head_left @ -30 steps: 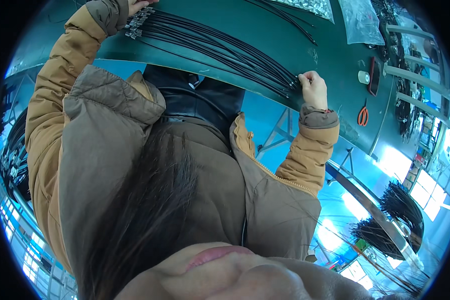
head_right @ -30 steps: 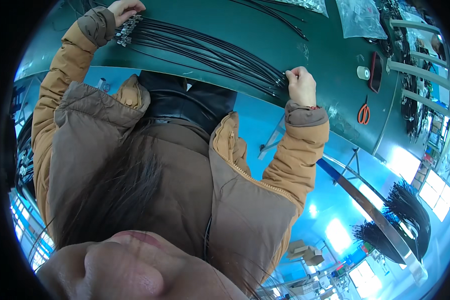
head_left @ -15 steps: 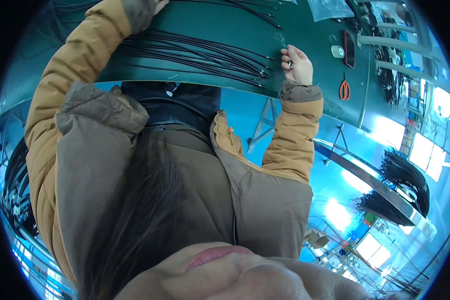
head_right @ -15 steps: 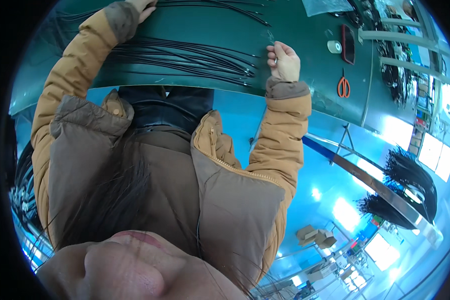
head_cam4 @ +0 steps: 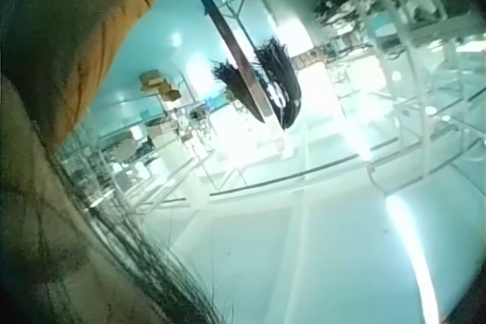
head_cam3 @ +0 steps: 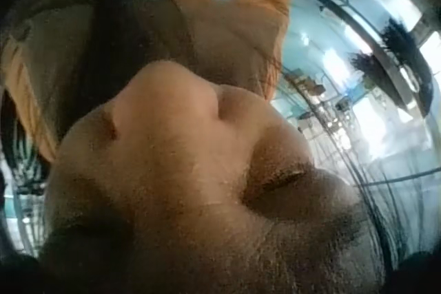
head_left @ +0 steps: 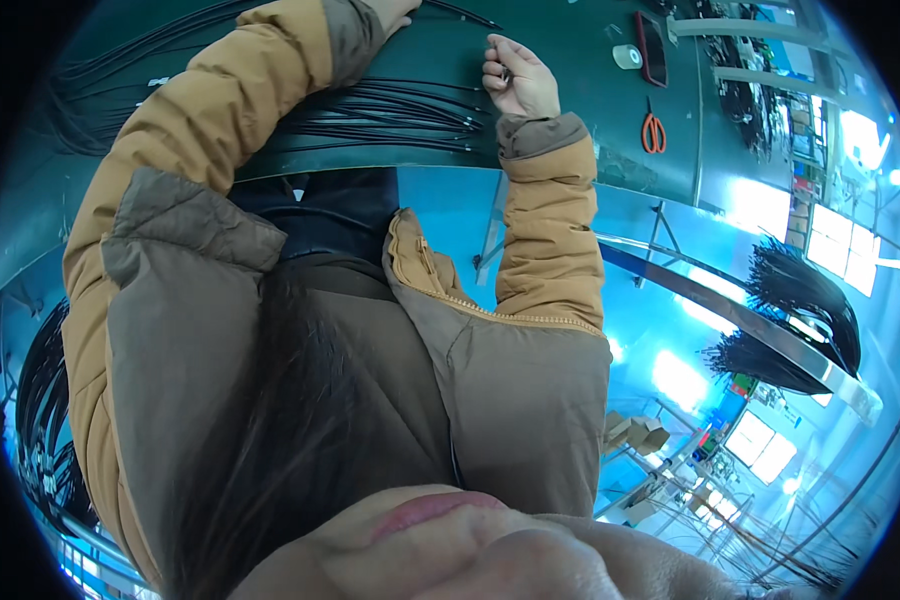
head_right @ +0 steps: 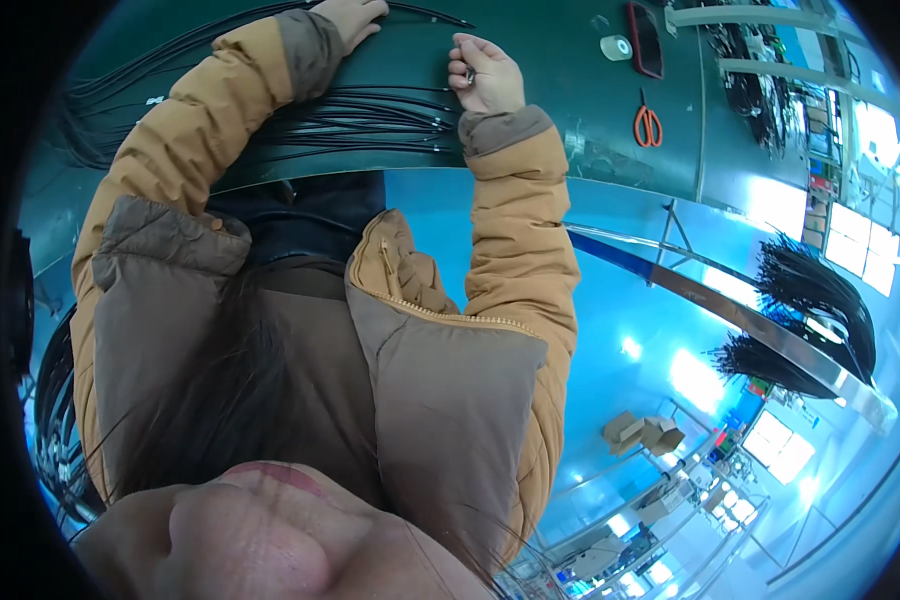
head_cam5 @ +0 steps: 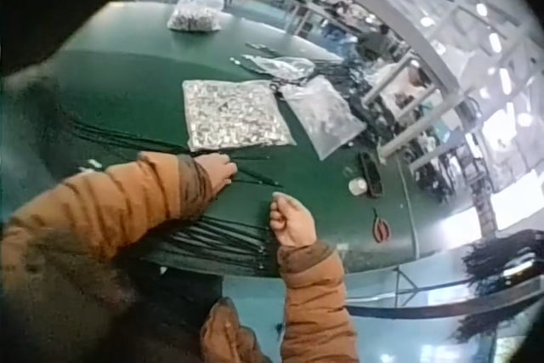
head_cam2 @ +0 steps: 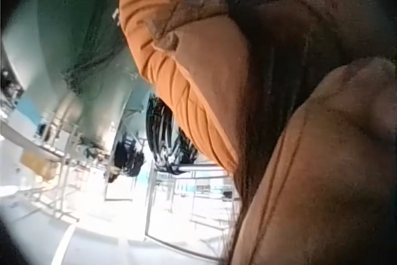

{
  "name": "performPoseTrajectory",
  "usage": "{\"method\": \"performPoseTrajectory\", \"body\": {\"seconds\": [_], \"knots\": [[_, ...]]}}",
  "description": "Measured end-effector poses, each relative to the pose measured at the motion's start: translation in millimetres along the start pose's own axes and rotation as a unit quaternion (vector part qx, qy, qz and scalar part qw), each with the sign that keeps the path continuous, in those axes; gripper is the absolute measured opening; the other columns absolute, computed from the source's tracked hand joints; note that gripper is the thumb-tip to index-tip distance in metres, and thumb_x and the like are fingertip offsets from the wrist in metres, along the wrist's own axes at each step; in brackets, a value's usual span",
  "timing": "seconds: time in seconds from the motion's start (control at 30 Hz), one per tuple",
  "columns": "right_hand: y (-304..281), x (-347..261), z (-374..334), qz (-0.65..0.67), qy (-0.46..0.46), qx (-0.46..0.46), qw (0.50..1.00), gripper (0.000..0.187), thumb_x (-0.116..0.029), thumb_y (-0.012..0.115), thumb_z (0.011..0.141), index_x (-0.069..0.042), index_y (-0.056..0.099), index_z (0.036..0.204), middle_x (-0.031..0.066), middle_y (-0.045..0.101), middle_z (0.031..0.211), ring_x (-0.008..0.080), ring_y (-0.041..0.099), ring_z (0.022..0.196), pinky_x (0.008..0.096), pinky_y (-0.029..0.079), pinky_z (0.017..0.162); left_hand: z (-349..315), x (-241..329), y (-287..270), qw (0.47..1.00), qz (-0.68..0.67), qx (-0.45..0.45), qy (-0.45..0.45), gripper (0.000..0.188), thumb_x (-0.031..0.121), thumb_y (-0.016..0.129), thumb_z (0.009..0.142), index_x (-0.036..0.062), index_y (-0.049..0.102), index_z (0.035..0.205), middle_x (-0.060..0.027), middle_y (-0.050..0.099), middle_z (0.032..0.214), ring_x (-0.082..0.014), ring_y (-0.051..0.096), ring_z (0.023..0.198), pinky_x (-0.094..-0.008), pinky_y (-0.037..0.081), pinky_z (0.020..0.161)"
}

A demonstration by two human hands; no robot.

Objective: The person attaches metal connectors onto the ends of black cables by hand and arranges the cables on the table.

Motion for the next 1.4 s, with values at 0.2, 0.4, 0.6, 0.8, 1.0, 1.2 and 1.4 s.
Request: {"method": "performPoseTrajectory", "body": {"seconds": [0.2,0.4,0.6,0.8,1.0,1.2,1.4], "knots": [[-16,-7,-5,-0.038,-0.026,0.059,0.997,0.014,-0.006,0.063,0.102,0.000,0.063,0.115,0.0105,0.064,0.092,0.0149,0.057,0.072,0.0248,0.046,0.057,-10,25,-6,0.989,-0.124,0.074,0.016,0.007,0.011,0.061,0.094,0.0060,0.059,0.099,-0.0191,0.056,0.098,-0.0413,0.058,0.088,-0.0477,0.048,0.079],[-14,-9,-3,-0.098,-0.045,0.063,0.992,0.013,-0.007,0.064,0.101,0.000,0.065,0.113,0.0099,0.065,0.092,0.0133,0.057,0.072,0.0254,0.048,0.058,-12,31,13,0.986,-0.152,0.034,0.065,0.009,0.010,0.063,0.090,0.0043,0.059,0.096,-0.0222,0.060,0.095,-0.0433,0.059,0.089,-0.0491,0.049,0.079],[-10,-12,-8,-0.118,-0.050,0.038,0.991,0.016,-0.008,0.065,0.101,0.001,0.066,0.114,0.0080,0.065,0.093,0.0126,0.057,0.073,0.0253,0.048,0.058,-15,33,5,0.985,-0.157,0.051,0.058,0.010,0.010,0.063,0.089,0.0032,0.060,0.096,-0.0230,0.062,0.094,-0.0441,0.060,0.090,-0.0487,0.050,0.080],[-6,-13,-11,-0.171,-0.064,0.034,0.983,0.017,-0.009,0.065,0.102,0.001,0.067,0.115,0.0078,0.065,0.096,0.0128,0.057,0.077,0.0242,0.047,0.060,-17,33,8,0.986,-0.149,0.049,0.053,0.012,0.009,0.063,0.088,0.0031,0.060,0.097,-0.0232,0.062,0.096,-0.0442,0.060,0.092,-0.0485,0.050,0.081],[12,-27,-19,-0.338,-0.125,0.027,0.932,0.017,-0.012,0.069,0.100,0.000,0.069,0.112,0.0041,0.065,0.089,0.0081,0.056,0.071,0.0215,0.045,0.055,-20,42,-1,0.983,-0.156,0.070,0.068,0.011,0.009,0.065,0.087,0.0023,0.062,0.096,-0.0228,0.064,0.094,-0.0434,0.062,0.091,-0.0480,0.051,0.080],[39,-14,-17,-0.280,-0.109,-0.027,0.953,0.019,-0.017,0.071,0.099,0.001,0.069,0.104,0.0032,0.065,0.083,0.0070,0.056,0.064,0.0217,0.045,0.052,-17,61,-2,0.955,-0.270,0.118,0.039,0.014,0.011,0.070,0.088,0.0021,0.067,0.099,-0.0207,0.070,0.093,-0.0414,0.068,0.087,-0.0437,0.056,0.076],[27,6,-1,-0.294,-0.061,-0.022,0.954,0.023,-0.021,0.069,0.101,0.000,0.063,0.099,0.0071,0.065,0.083,0.0081,0.055,0.063,0.0219,0.043,0.049,-20,74,-22,0.942,-0.294,0.151,0.057,0.016,0.012,0.071,0.090,0.0035,0.068,0.102,-0.0208,0.070,0.093,-0.0397,0.069,0.085,-0.0433,0.056,0.075]]}}
Point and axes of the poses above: each hand's wrist, its own z-axis towards the middle knuckle, its own y-axis out of the palm, x = y × z, the point moved 10 cm from there along z, towards the middle knuckle
